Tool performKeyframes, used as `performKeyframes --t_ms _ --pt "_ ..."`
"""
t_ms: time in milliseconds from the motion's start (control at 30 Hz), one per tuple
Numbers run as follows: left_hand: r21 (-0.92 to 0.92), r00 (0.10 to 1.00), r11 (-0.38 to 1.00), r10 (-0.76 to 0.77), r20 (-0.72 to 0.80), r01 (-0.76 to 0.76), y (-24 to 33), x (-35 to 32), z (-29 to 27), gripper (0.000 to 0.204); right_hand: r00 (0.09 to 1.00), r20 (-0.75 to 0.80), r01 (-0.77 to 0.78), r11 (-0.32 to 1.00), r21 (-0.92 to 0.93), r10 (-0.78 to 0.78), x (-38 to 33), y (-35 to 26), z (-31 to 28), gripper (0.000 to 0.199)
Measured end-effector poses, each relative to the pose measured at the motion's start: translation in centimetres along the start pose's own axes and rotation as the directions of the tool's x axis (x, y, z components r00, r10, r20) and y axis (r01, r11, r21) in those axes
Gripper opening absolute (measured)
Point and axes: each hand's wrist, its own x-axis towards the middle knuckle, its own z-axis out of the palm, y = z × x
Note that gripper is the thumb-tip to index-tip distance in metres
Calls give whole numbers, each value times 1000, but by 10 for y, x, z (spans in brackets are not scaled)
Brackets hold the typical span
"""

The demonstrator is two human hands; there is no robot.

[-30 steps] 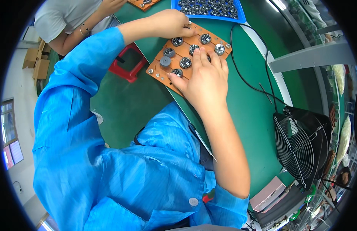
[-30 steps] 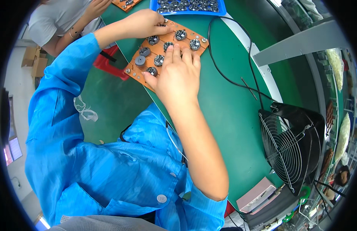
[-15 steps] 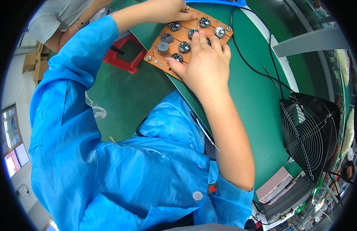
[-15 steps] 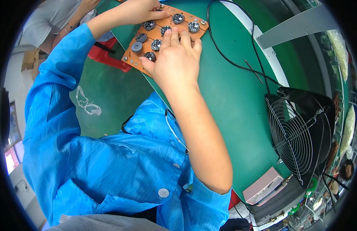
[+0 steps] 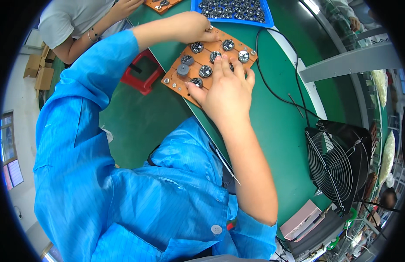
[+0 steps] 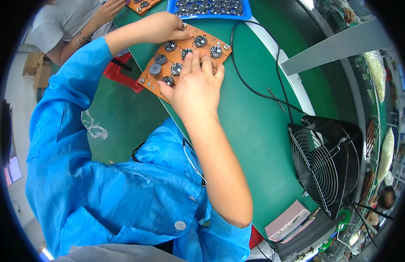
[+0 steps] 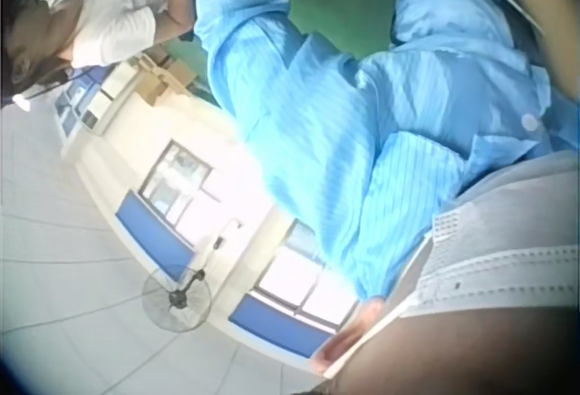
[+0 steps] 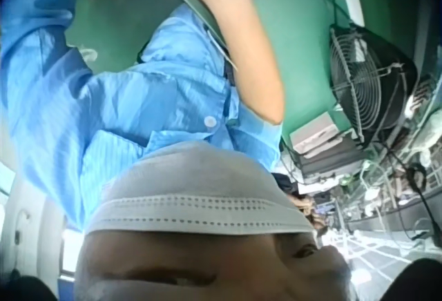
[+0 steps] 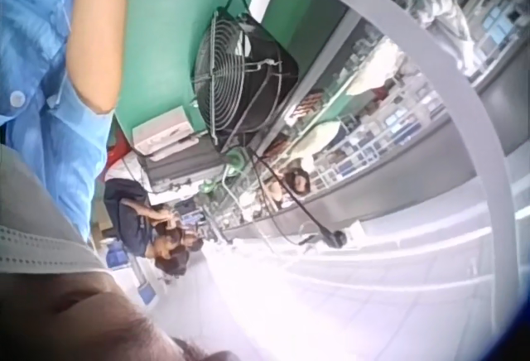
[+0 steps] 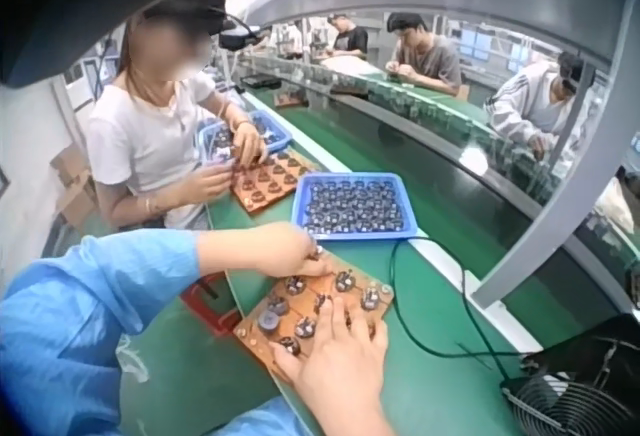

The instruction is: Soldering small electronic components onto a circuit board assembly at a manual station.

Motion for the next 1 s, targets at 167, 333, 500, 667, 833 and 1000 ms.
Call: performKeyframes --t_ms 167,333,500,667,833,1000 --pt "-118 986 983 -127 112 140 -4 4 0 68 999 35 -6 1000 11 6 3 -1 -4 86" --pt "-11 996 996 -84 -10 84 1 -9 -3 68 997 71 -12 999 40 10 3 -5 -9 87" --pt "-394 952 868 -296 76 301 8 -15 -25 59 999 48 -16 999 30 15 6 -5 -11 83" --pt "-146 896 974 -220 -386 176 -41 -4 -25 52 999 43 3 999 50 -5 4 -11 -15 82" --pt "0 884 969 -227 -408 249 -100 26 7 51 999 28 36 998 52 -37 3 -20 -15 86" --pt "-114 875 982 -186 -447 150 -52 -23 -12 52 999 18 42 997 61 -43 4 -21 -16 88"
